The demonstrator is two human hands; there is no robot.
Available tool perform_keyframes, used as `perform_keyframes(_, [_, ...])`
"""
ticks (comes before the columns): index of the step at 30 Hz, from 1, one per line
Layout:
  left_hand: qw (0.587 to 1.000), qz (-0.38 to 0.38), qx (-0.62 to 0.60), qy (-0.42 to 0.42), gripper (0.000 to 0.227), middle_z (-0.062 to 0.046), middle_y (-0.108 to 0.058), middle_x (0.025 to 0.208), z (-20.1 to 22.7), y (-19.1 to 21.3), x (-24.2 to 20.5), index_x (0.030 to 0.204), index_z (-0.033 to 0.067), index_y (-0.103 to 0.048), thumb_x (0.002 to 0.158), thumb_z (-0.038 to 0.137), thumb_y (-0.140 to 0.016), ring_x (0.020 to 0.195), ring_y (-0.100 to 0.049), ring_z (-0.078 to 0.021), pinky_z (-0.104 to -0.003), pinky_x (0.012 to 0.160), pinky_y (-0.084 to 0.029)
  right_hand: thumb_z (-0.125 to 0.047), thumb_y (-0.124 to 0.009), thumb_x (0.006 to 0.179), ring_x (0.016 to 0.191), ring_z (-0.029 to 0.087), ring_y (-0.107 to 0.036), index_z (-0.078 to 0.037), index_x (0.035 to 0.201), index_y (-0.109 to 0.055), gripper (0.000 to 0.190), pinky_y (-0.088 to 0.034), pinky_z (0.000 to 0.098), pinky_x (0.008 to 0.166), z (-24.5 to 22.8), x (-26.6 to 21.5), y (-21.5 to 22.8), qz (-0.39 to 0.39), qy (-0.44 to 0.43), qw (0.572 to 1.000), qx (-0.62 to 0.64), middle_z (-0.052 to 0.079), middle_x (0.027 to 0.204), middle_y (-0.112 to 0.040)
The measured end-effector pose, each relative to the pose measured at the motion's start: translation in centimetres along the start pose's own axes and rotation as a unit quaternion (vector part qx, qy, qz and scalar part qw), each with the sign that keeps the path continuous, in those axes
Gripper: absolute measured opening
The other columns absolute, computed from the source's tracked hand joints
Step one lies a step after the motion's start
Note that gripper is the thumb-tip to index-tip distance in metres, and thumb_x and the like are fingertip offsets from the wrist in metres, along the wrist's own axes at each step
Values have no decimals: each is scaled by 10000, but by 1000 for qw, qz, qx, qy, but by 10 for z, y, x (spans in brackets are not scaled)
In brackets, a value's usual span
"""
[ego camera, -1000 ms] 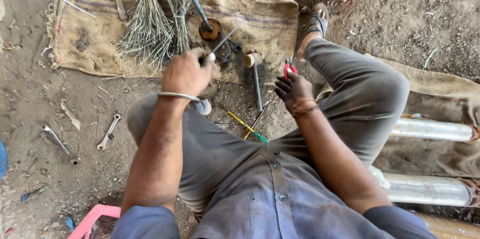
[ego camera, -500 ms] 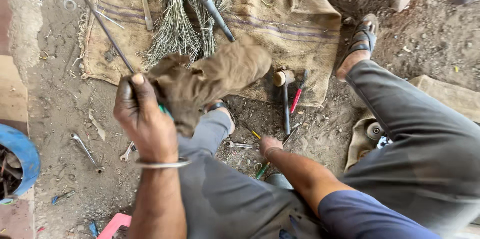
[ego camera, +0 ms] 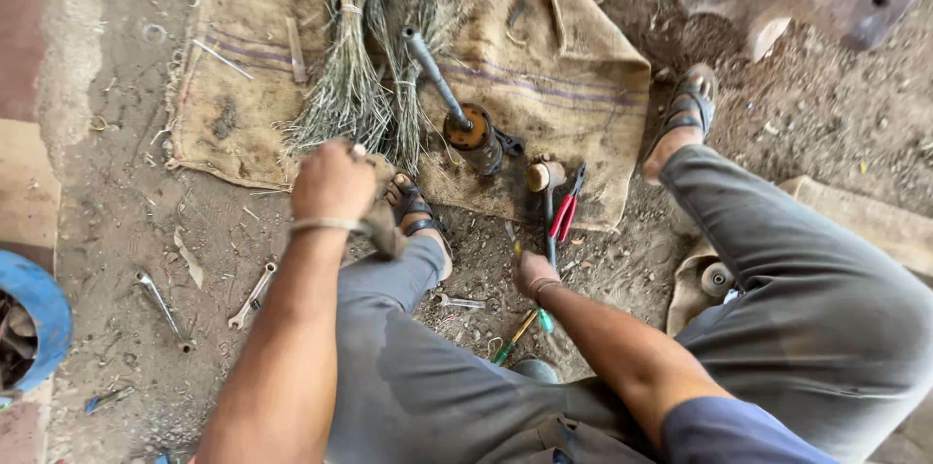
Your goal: The person sits on the ground and uses a screwdriver and pliers to disassemble a cylindrical mechanical part. They remove a small component, inspect several similar parts on a nearby sack, and then reassemble the original part.
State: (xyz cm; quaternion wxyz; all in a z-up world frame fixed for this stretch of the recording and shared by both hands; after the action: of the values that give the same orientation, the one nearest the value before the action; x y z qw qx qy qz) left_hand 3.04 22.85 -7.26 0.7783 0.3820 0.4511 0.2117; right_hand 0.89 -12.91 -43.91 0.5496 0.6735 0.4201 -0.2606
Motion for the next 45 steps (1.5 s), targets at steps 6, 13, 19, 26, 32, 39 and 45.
perform_keyframes(6, [990,-93,99,27,298,-183,-768,1105,2,-18,27,1149,41,-741,1063,242,-539,967,-747,-308,-433,818,-560,-165,-472,1073,572,181,-603,-201,1497,-474,426,-507,381,575,-16,-2,129,66,-5,992,105,171,862,-750])
perform_keyframes(13, [994,-85,54,-43,660,-100,-677,1250,8,-32,31,1427,248,-565,832,349,-832,1106,-650,-268,-429,924,-484,-375,-528,1064,522,157,-578,-436,1400,-611,351,-525,348,510,-75,-80,277,225,128,964,-64,48,791,-736])
perform_keyframes(19, [986,-36,-115,-115,615,-108,-748,1211,26,-46,42,1522,216,-465,954,233,-700,981,-740,-209,-348,800,-549,-386,-601,1015,571,214,-660,-477,1297,-688,309,-541,392,555,-100,-123,307,290,177,934,-107,50,786,-746])
perform_keyframes(26, [879,17,-354,-319,771,-203,-486,1527,86,-62,67,1547,441,-324,956,94,-677,715,-721,-91,-202,547,-602,-408,-618,1029,573,243,-653,-485,1298,-679,286,-526,405,554,-115,-121,313,298,140,939,-104,56,768,-738])
perform_keyframes(32, [838,-6,-474,-270,286,-172,-767,1135,113,-67,96,1240,268,-717,962,203,-730,568,-643,-102,-278,431,-538,-379,-643,1001,621,237,-662,-468,1246,-720,271,-518,398,564,-126,-118,325,328,176,921,-118,53,803,-741])
perform_keyframes(39, [910,52,-283,-298,199,4,-793,818,115,-54,76,1127,208,-732,970,320,-685,518,-648,-52,-272,406,-485,-350,-652,1006,632,228,-657,-440,1225,-743,253,-507,398,535,-125,-130,329,307,158,925,-159,70,817,-739])
perform_keyframes(45, [912,91,-204,-345,220,14,-781,854,112,-35,57,1106,167,-743,976,341,-709,540,-650,-44,-251,418,-500,-310,-647,994,577,207,-632,-443,1228,-743,285,-489,378,513,-131,-139,328,284,135,939,-138,39,785,-743])
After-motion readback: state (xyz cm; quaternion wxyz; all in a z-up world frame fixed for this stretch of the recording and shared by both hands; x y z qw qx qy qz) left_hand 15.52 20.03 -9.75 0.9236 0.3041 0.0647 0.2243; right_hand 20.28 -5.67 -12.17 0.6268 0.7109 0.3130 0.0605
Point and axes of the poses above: each hand's wrist, its own x-axis towards the middle knuckle, its own y-axis out of the back of the hand, z = x × y, the point moved 5 cm from there along x, towards the middle knuckle
